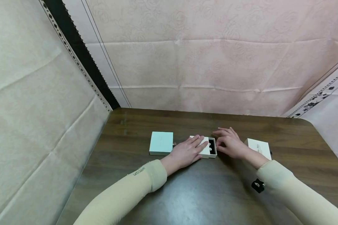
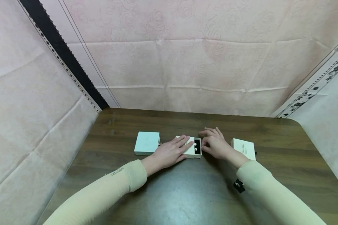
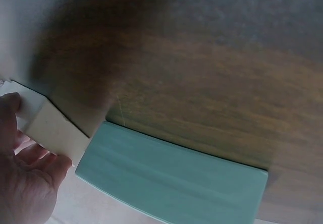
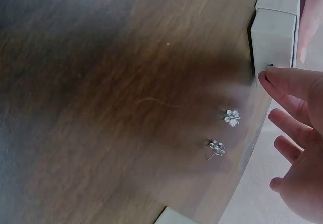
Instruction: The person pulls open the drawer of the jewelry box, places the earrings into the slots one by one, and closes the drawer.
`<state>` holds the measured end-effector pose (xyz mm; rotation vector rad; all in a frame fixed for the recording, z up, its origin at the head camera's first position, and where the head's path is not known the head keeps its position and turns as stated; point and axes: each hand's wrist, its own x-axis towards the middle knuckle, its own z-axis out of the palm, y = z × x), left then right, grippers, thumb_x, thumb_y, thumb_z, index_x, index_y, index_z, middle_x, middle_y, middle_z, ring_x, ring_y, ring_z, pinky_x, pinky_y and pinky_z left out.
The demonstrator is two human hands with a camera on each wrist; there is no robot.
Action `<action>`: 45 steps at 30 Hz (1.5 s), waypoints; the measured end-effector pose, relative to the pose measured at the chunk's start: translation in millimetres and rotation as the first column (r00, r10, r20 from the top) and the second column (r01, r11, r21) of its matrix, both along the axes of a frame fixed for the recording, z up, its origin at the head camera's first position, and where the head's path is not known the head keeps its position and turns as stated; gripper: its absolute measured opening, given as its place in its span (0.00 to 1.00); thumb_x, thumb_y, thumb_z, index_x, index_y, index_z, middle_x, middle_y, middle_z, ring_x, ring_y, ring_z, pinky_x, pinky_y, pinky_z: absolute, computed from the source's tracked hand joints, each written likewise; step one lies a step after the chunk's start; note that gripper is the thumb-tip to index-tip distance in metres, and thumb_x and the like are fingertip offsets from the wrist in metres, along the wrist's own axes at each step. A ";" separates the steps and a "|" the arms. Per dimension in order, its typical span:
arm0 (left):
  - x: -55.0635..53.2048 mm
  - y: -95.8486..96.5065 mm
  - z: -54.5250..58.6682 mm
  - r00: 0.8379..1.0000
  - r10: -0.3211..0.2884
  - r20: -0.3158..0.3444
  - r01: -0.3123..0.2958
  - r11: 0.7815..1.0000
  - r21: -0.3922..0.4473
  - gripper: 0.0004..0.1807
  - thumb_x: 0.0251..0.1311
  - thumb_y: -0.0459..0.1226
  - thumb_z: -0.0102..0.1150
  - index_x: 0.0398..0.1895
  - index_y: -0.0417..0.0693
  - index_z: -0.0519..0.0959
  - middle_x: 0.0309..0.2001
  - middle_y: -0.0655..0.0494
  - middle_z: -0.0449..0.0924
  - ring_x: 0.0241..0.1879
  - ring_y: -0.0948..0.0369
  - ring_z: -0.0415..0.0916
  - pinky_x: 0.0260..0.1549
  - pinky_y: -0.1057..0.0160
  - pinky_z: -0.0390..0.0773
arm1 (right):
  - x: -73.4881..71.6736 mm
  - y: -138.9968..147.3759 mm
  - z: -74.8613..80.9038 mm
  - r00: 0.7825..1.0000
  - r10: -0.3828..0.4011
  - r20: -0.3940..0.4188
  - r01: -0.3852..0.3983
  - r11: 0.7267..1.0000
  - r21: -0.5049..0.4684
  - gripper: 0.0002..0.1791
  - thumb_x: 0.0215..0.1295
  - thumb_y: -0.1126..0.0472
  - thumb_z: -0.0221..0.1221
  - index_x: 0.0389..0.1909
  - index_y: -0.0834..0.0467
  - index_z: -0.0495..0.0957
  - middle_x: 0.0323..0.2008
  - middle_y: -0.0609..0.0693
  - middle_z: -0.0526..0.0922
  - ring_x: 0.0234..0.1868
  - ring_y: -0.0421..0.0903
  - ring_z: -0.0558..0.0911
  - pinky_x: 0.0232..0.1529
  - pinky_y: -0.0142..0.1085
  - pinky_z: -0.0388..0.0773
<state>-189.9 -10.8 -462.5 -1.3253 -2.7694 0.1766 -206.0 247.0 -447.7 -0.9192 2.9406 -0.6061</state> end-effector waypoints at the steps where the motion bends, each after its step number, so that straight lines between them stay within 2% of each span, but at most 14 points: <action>1: 0.2 -0.1 0.2 1.000 0.003 0.004 -0.003 1.000 -0.003 0.34 0.85 0.55 0.44 0.87 0.55 0.57 0.85 0.50 0.56 0.83 0.55 0.55 0.77 0.57 0.64 | -0.1 -0.4 -0.4 1.000 0.000 0.001 0.000 1.000 -0.001 0.16 0.66 0.68 0.71 0.23 0.48 0.80 0.66 0.66 0.80 0.75 0.71 0.66 0.74 0.77 0.49; 18: 1.0 0.7 -1.5 1.000 -0.014 0.008 0.014 0.999 0.031 0.34 0.85 0.53 0.46 0.87 0.54 0.58 0.84 0.48 0.57 0.83 0.54 0.56 0.77 0.56 0.66 | -0.3 -11.3 -4.7 1.000 0.019 0.003 -0.019 0.999 -0.032 0.15 0.67 0.67 0.71 0.24 0.48 0.81 0.66 0.66 0.80 0.75 0.71 0.66 0.74 0.78 0.48; 24: 2.0 1.9 -0.6 1.000 -0.021 -0.010 0.021 1.000 0.020 0.34 0.85 0.53 0.46 0.86 0.54 0.59 0.84 0.48 0.57 0.83 0.54 0.56 0.76 0.57 0.66 | 0.2 -14.9 -5.3 1.000 0.019 0.009 -0.019 0.999 -0.042 0.16 0.67 0.67 0.71 0.23 0.47 0.80 0.66 0.67 0.79 0.76 0.71 0.65 0.74 0.78 0.47; 29: 2.4 2.6 0.0 1.000 -0.012 0.002 0.012 1.000 0.007 0.34 0.85 0.54 0.45 0.87 0.54 0.58 0.85 0.49 0.56 0.83 0.54 0.56 0.77 0.56 0.65 | 2.0 -15.1 -3.7 1.000 0.021 0.010 -0.021 0.999 -0.040 0.15 0.67 0.66 0.71 0.25 0.47 0.80 0.66 0.67 0.80 0.76 0.71 0.66 0.74 0.78 0.47; 40: -0.4 -0.3 1.5 1.000 -0.008 0.016 0.008 1.000 -0.008 0.35 0.85 0.54 0.45 0.87 0.54 0.56 0.85 0.49 0.56 0.83 0.55 0.55 0.77 0.57 0.64 | 3.1 -0.3 6.4 1.000 0.007 0.024 -0.007 1.000 -0.006 0.04 0.70 0.59 0.72 0.38 0.51 0.85 0.67 0.65 0.79 0.76 0.70 0.66 0.75 0.76 0.48; 45: -1.3 -1.1 3.1 1.000 -0.015 0.011 0.015 1.000 -0.002 0.36 0.84 0.54 0.48 0.87 0.53 0.57 0.84 0.49 0.57 0.83 0.54 0.56 0.77 0.56 0.65 | 4.9 10.9 16.5 1.000 0.012 0.020 -0.012 1.000 0.014 0.08 0.70 0.59 0.71 0.46 0.56 0.87 0.67 0.66 0.79 0.76 0.70 0.66 0.75 0.76 0.48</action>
